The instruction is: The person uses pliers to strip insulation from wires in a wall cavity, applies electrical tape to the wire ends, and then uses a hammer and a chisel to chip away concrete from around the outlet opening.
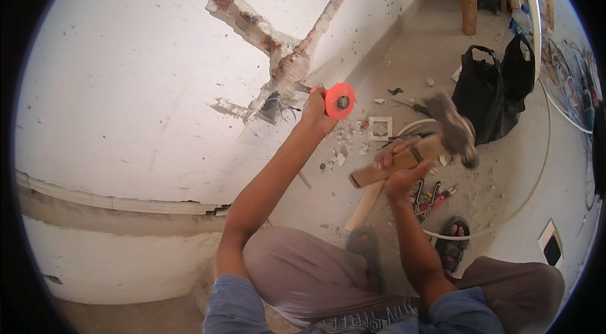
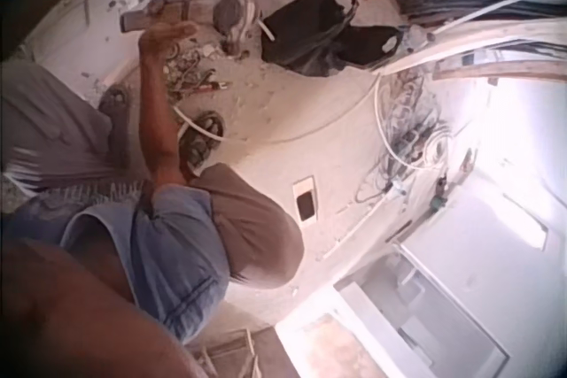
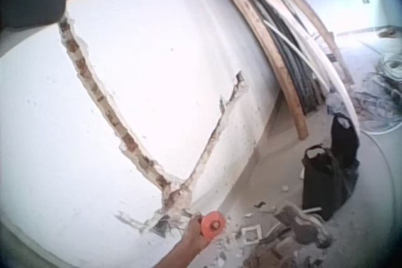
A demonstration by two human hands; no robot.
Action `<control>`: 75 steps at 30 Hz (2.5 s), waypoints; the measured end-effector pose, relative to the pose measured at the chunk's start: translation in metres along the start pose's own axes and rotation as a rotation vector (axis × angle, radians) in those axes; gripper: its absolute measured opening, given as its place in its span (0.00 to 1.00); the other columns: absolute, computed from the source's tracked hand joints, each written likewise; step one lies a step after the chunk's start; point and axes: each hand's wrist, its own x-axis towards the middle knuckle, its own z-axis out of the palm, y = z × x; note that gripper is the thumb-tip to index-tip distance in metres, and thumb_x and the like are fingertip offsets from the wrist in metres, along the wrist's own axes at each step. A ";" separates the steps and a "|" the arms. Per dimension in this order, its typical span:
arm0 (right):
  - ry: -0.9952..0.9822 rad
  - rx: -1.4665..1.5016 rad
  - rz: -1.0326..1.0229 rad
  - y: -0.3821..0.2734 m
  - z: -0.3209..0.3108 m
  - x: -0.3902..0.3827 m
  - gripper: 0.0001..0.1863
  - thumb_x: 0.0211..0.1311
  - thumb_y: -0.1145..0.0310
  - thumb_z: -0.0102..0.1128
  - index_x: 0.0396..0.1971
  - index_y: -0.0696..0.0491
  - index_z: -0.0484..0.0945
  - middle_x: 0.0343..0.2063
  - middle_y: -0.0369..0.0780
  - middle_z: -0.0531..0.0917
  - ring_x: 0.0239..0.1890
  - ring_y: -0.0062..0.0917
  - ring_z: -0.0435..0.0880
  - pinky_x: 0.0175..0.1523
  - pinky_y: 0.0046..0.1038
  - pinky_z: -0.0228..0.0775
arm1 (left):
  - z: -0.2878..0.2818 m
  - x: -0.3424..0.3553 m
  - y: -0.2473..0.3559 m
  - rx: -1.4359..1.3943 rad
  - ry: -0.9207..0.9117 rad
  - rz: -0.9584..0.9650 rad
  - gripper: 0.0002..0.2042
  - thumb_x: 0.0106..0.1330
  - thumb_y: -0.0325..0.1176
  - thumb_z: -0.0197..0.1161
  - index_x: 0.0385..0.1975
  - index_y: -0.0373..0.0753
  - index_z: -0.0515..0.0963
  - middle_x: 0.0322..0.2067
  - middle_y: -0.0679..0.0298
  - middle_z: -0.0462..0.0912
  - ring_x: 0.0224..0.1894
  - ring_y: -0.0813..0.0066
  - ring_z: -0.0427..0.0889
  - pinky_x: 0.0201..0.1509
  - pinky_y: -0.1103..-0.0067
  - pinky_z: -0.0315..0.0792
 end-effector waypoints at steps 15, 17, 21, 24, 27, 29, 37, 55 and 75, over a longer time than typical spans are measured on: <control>-0.133 -0.467 0.263 0.064 -0.035 0.008 0.29 0.73 0.45 0.36 0.20 0.54 0.67 0.16 0.36 0.72 0.18 0.23 0.74 0.23 0.28 0.66 | 0.005 0.014 -0.003 0.037 0.018 -0.028 0.18 0.78 0.43 0.34 0.45 0.34 0.67 0.47 0.56 0.74 0.50 0.65 0.77 0.59 0.65 0.74; -0.160 -0.518 0.457 0.059 -0.041 0.012 0.29 0.73 0.45 0.36 0.21 0.54 0.67 0.14 0.36 0.71 0.16 0.22 0.73 0.21 0.26 0.65 | -0.001 0.011 -0.008 0.033 0.083 0.032 0.18 0.78 0.42 0.34 0.46 0.34 0.67 0.48 0.56 0.74 0.50 0.65 0.77 0.59 0.65 0.74; -0.090 -0.152 0.178 0.023 -0.036 0.012 0.30 0.71 0.37 0.36 0.28 0.53 0.66 0.14 0.35 0.69 0.14 0.20 0.67 0.18 0.24 0.61 | -0.030 0.023 0.009 0.037 0.020 0.050 0.18 0.78 0.41 0.33 0.47 0.34 0.67 0.48 0.55 0.74 0.50 0.64 0.77 0.59 0.65 0.73; 0.223 0.341 0.055 0.012 -0.011 0.019 0.32 0.70 0.35 0.36 0.26 0.53 0.66 0.13 0.34 0.67 0.12 0.19 0.64 0.18 0.24 0.59 | 0.002 0.009 -0.001 0.017 0.064 0.043 0.16 0.77 0.39 0.36 0.45 0.34 0.68 0.45 0.57 0.75 0.49 0.64 0.77 0.58 0.67 0.74; -0.244 -0.462 0.347 0.051 -0.024 0.026 0.31 0.71 0.38 0.36 0.25 0.53 0.67 0.13 0.34 0.69 0.12 0.20 0.66 0.18 0.24 0.61 | 0.011 0.009 0.003 0.042 0.068 -0.012 0.14 0.76 0.38 0.37 0.43 0.34 0.68 0.44 0.57 0.75 0.48 0.64 0.78 0.58 0.67 0.74; -0.213 -0.526 0.437 0.043 -0.038 0.028 0.31 0.72 0.40 0.35 0.24 0.54 0.68 0.13 0.34 0.69 0.13 0.20 0.67 0.19 0.24 0.62 | 0.006 0.010 0.011 0.035 0.086 0.025 0.14 0.76 0.37 0.37 0.41 0.35 0.68 0.43 0.57 0.75 0.47 0.63 0.78 0.58 0.67 0.74; -0.022 -0.197 0.209 -0.022 -0.047 0.041 0.34 0.71 0.37 0.31 0.27 0.56 0.68 0.14 0.37 0.71 0.15 0.22 0.70 0.22 0.26 0.66 | 0.022 -0.014 -0.006 -0.056 -0.040 0.103 0.10 0.75 0.34 0.41 0.32 0.39 0.66 0.33 0.64 0.73 0.37 0.71 0.76 0.51 0.70 0.76; -0.334 -0.850 0.237 -0.024 -0.035 0.048 0.30 0.72 0.49 0.44 0.56 0.64 0.64 0.18 0.33 0.70 0.19 0.14 0.67 0.23 0.20 0.61 | 0.015 0.002 0.018 -0.008 -0.010 -0.018 0.15 0.76 0.42 0.41 0.45 0.37 0.70 0.44 0.58 0.77 0.47 0.64 0.79 0.57 0.63 0.74; -0.727 -0.055 -0.783 -0.176 0.069 0.056 0.42 0.56 0.26 0.44 0.59 0.45 0.65 0.25 0.37 0.73 0.22 0.28 0.72 0.30 0.36 0.72 | 0.064 -0.020 0.055 0.476 -0.286 1.076 0.11 0.69 0.41 0.49 0.36 0.40 0.71 0.37 0.63 0.78 0.44 0.71 0.78 0.50 0.73 0.76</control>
